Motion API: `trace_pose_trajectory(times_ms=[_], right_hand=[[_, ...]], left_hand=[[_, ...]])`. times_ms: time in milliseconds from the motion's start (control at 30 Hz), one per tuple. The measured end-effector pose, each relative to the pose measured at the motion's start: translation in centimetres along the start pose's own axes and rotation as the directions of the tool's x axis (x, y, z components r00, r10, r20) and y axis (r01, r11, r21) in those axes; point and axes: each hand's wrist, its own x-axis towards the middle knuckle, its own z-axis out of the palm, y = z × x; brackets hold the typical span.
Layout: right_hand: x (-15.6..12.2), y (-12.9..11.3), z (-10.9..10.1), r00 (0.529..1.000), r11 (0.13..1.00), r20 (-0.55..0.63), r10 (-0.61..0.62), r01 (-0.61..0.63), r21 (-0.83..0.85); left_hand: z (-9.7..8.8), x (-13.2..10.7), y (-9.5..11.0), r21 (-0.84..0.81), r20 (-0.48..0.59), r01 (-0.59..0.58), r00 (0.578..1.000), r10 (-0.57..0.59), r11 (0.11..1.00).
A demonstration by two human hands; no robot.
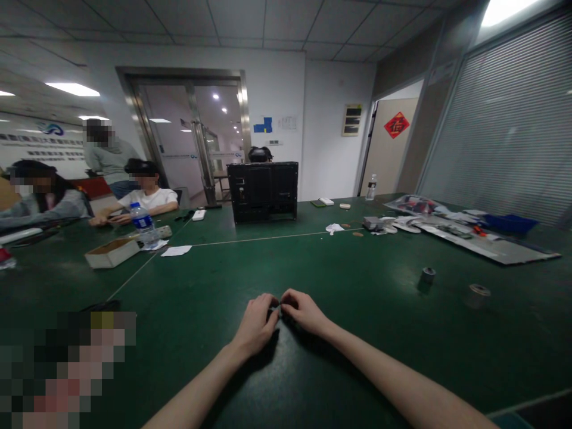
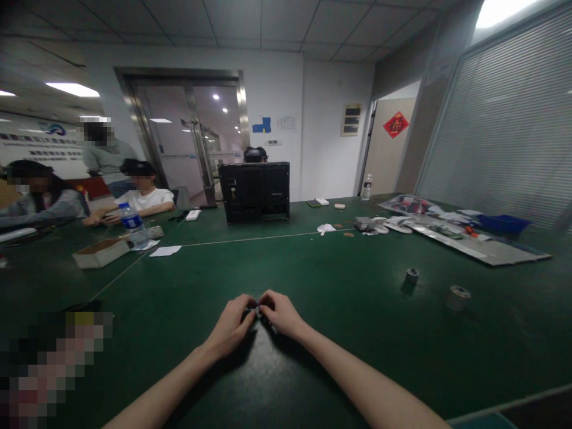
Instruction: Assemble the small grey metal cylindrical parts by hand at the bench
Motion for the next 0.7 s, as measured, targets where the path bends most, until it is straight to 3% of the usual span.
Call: trace_pose_trajectory(times_ms=[200, 333, 700], right_hand=[[0.1, 0.2, 0.1, 1.000, 0.977, -0.002, 0.007, -0.006, 0.213], [0.3, 0.7, 0.3, 0.997, 0.933, 0.023, 0.074, -0.077, 0.351], [0.8, 0.5, -0.8, 0.968, 0.695, 0.028, 0.249, -0.199, 0.691]], left_hand=[[0.0, -0.2, 0.3, 0.004, 0.009, 0.009, 1.000, -0.009, 1.000], [-0.1, -0.2, 0.5, -0.017, 0.002, -0.011, 1.000, 0.011, 1.000], [0.1, -0.3, 0.3, -0.006, -0.022, -0.029, 0.999, 0.029, 1.000]])
